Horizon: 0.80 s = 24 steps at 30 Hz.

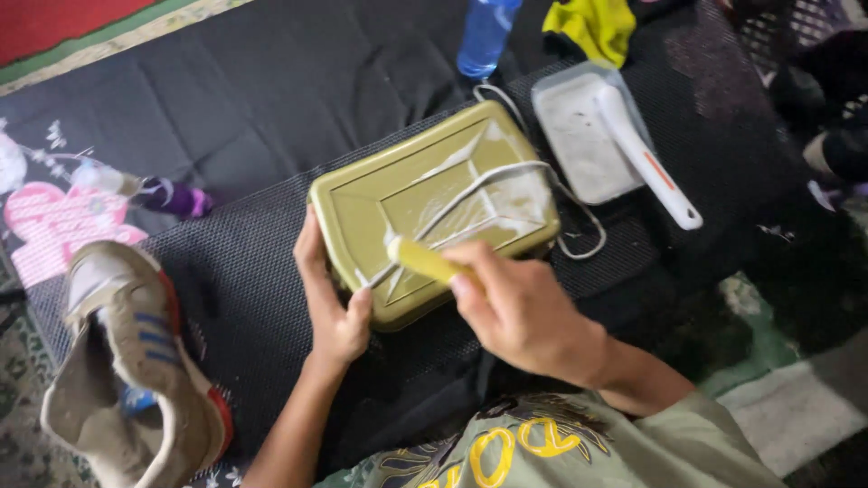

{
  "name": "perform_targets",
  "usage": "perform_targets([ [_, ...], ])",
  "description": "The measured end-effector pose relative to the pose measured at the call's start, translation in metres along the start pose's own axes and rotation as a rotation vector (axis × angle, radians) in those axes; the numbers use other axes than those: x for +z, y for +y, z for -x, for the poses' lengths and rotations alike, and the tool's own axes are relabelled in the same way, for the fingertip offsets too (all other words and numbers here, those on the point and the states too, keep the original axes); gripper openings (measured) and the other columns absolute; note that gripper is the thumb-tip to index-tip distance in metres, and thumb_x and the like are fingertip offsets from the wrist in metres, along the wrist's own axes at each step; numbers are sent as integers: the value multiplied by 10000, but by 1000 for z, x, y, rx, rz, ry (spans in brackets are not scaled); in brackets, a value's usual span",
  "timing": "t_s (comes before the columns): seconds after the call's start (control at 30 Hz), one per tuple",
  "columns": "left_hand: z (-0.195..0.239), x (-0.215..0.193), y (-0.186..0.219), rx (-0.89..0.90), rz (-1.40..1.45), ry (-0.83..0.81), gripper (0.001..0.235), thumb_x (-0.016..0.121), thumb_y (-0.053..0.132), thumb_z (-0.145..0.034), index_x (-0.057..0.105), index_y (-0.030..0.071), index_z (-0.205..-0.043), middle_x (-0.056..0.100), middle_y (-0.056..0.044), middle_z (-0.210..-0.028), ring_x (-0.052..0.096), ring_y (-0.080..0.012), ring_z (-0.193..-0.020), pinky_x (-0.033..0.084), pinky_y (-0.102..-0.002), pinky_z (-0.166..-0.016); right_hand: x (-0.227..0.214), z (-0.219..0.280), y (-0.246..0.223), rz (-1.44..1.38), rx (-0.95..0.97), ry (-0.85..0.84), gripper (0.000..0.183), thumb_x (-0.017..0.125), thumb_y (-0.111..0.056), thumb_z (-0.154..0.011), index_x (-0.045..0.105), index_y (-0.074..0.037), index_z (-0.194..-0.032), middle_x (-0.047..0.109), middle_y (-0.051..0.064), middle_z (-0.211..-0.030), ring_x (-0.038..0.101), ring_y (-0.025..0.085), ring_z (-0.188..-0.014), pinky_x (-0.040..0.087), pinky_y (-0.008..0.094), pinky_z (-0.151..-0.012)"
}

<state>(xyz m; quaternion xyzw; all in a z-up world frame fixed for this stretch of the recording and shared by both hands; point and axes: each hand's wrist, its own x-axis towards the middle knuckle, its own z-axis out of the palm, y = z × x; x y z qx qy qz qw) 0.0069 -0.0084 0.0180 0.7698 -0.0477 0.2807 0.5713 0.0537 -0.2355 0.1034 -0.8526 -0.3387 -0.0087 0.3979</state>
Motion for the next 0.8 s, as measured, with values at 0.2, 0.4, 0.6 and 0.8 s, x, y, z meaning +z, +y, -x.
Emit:
perform_targets([
  [0.2,5,-4,-6,-37,13,-18,925,581,486,-904,196,1,-1590,200,-222,-1639,130,-418,-1564,119,-564,-1277,4,-10,1,253,222,-82,171,579,-347,-977,674,-224,-1047,742,149,-737,731,431,-733,568,554,-633],
  [0.4,4,-5,-3,-35,22,-12,912,573,433,-897,181,-7,-1594,184,-242,-1639,121,-442,-1562,119,-589,-1275,-30,-23,-12,383,207,18,132,605,-187,-986,643,-121,-1093,737,231,-798,717,482,-736,550,578,-626],
  [0.6,5,-7,-3,-41,32,-30,914,574,420,-897,167,3,-1601,165,-248,-1637,99,-471,-1557,111,-613,-1268,5,-16,-20,173,114,-75,121,627,-239,-966,687,-194,-1060,762,175,-815,737,433,-797,571,553,-629],
  [0.8,6,-7,-5,-42,26,-25,924,572,478,-906,179,7,-1597,165,-240,-1645,105,-462,-1563,113,-605,-1272,-26,-16,19,312,147,110,140,627,-137,-1026,668,-93,-1153,732,232,-824,725,444,-786,566,523,-651],
])
